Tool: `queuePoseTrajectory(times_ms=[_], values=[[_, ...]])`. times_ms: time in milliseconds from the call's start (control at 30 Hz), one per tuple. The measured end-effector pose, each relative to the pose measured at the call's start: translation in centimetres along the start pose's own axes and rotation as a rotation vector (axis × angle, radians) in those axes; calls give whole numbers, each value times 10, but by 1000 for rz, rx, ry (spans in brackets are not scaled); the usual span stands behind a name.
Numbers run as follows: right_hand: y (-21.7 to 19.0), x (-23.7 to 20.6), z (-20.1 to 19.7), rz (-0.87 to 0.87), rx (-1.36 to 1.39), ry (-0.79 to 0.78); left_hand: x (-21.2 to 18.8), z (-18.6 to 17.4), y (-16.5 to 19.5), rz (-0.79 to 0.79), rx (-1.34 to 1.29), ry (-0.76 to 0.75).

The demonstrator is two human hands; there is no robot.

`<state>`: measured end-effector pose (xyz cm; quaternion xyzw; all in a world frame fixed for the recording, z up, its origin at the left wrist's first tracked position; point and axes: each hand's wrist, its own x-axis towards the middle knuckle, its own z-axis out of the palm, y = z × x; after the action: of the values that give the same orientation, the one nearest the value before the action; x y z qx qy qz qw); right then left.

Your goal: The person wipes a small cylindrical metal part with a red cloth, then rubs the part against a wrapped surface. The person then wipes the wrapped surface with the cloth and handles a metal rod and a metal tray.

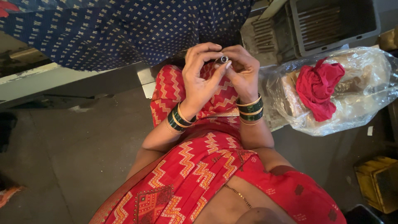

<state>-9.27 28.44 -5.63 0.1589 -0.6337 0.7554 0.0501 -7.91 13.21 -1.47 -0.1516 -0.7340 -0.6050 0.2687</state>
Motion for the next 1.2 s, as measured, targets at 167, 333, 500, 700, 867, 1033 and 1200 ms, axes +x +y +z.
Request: queuePoseTrajectory(times_ms=[167,333,500,700,867,1033,1200], values=[[-3,0,0,-15,-16,-6,0,0,1,-5,2,-8],[-1,0,-2,-16,-21,11,-2,1,-1,-19,1,-11],[9,0,-6,-35,-40,27,-5,2,-8,-17,2,-10],[21,13,-13,-145,-178,60,5,16,-18,21,19,24],[27,26,-17,-102,-73,66,13,20,-20,12,2,28],[27,29,-17,-62,-64,73,17,21,-19,19,-11,43],[23,32,-15,-67,-98,75,20,20,-16,16,-29,44]])
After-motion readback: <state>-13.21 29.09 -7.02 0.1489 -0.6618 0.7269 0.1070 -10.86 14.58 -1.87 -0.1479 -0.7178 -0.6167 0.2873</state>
